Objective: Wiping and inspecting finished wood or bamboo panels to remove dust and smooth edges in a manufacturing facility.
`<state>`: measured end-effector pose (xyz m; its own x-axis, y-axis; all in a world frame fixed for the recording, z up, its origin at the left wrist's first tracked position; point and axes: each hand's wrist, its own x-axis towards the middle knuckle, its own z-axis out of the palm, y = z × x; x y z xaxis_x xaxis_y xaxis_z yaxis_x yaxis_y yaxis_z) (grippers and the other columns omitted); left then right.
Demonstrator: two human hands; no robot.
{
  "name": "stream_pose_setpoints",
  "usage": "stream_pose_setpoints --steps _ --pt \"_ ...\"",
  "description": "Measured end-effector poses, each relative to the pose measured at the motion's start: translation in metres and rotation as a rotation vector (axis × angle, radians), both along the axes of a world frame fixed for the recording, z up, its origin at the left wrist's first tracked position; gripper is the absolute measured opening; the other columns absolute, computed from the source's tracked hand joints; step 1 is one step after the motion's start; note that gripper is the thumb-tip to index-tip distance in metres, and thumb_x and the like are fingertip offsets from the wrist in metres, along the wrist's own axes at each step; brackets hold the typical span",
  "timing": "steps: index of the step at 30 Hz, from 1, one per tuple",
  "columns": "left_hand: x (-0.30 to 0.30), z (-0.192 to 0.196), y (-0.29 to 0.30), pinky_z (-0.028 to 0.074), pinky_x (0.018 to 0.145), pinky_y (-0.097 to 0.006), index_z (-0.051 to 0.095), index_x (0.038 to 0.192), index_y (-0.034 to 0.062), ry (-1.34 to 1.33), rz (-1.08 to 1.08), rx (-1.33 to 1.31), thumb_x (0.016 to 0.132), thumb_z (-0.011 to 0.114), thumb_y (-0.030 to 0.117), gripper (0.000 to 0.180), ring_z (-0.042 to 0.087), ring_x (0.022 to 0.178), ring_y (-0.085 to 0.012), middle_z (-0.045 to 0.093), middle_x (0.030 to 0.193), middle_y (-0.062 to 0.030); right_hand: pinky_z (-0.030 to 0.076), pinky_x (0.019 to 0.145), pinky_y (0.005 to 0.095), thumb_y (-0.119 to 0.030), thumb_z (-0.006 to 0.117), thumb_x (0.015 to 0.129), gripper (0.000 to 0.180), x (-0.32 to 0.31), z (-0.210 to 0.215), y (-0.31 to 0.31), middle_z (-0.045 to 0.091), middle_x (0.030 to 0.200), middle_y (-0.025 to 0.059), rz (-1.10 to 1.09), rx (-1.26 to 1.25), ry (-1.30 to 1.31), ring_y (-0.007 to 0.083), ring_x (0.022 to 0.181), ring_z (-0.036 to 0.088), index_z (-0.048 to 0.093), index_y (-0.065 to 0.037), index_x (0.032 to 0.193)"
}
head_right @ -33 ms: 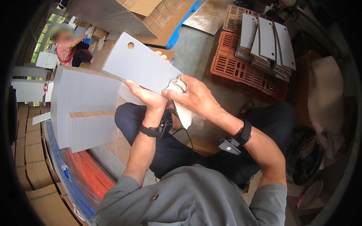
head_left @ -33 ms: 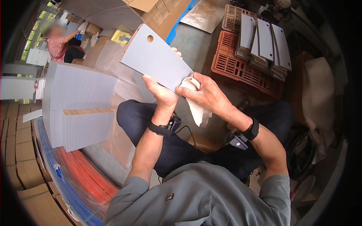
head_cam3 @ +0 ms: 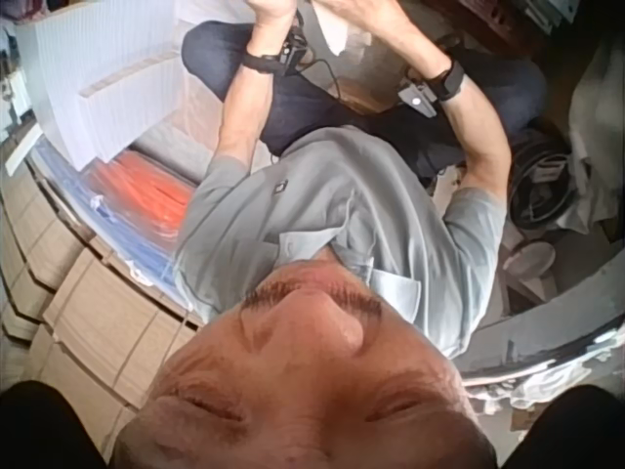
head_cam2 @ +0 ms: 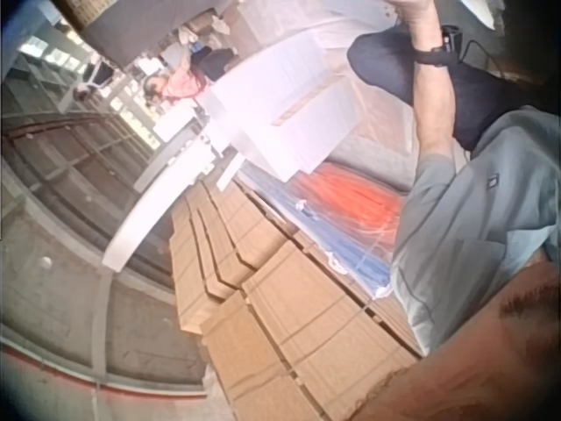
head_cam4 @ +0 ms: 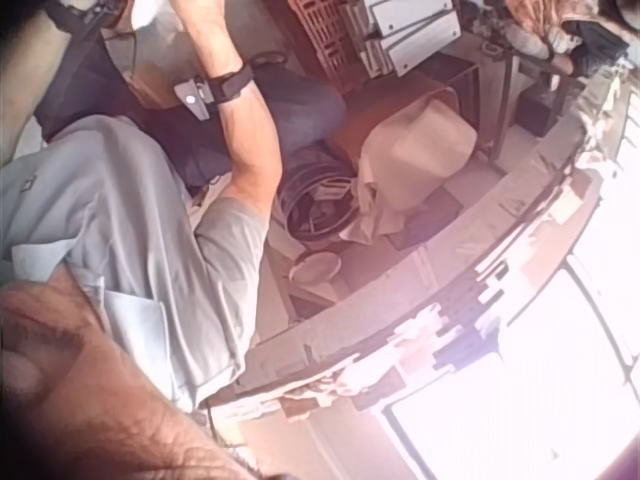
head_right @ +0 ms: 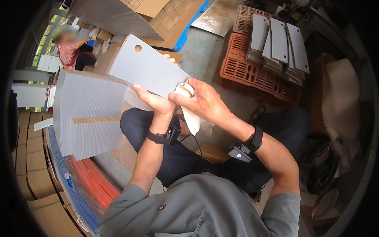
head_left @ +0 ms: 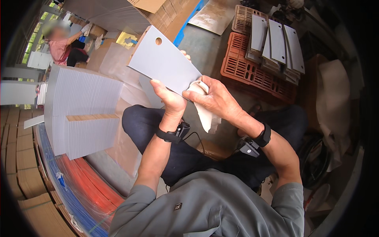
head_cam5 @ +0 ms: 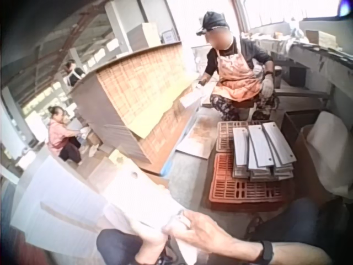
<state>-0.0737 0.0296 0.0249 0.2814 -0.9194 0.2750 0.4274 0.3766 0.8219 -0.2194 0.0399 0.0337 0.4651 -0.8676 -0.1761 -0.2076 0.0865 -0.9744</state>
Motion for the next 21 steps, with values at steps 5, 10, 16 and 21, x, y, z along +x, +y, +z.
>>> stream_pose_setpoints --steps 5,10,16,21 --pt "-0.002 -0.004 -0.002 0.048 0.103 -0.046 0.044 0.143 -0.0006 -0.039 -0.013 -0.042 0.090 0.034 0.083 0.099 0.060 0.117 -0.0306 0.059 0.130 -0.0195 0.057 0.073 0.0355 -0.046 0.073 0.085 0.054 0.000 0.014 -0.001 0.072 0.087 0.0148 -0.005 0.030 -0.076 0.0229 0.079 0.072 0.065 0.003 0.107" --pt "0.000 -0.005 -0.004 0.048 0.103 -0.045 0.044 0.143 0.0000 -0.009 -0.015 -0.044 0.090 0.035 0.082 0.097 0.060 0.116 -0.0308 0.058 0.130 -0.0200 0.056 0.075 0.0361 -0.034 0.066 0.085 0.042 -0.001 0.003 -0.006 0.071 0.088 0.0161 -0.029 -0.008 0.021 0.0236 0.080 0.071 0.064 0.003 0.103" --pt "-0.002 -0.005 0.000 0.047 0.103 -0.048 0.042 0.144 0.0015 0.075 -0.022 -0.018 0.092 0.034 0.078 0.093 0.060 0.116 -0.0337 0.059 0.128 -0.0215 0.055 0.079 0.0334 -0.038 0.069 0.092 0.044 -0.007 0.019 -0.012 0.069 0.093 0.0138 -0.091 -0.047 -0.123 0.0190 0.087 0.069 0.061 0.001 0.109" --pt "-0.007 -0.005 0.013 0.037 0.117 -0.045 0.033 0.155 0.0105 0.065 -0.181 0.045 0.101 0.032 0.067 0.079 0.042 0.141 -0.0268 0.042 0.153 -0.0128 0.051 0.093 0.0324 -0.021 0.071 0.095 0.039 -0.001 0.047 -0.016 0.065 0.114 0.0123 -0.272 -0.395 -0.461 0.0179 0.104 0.063 0.060 -0.002 0.127"
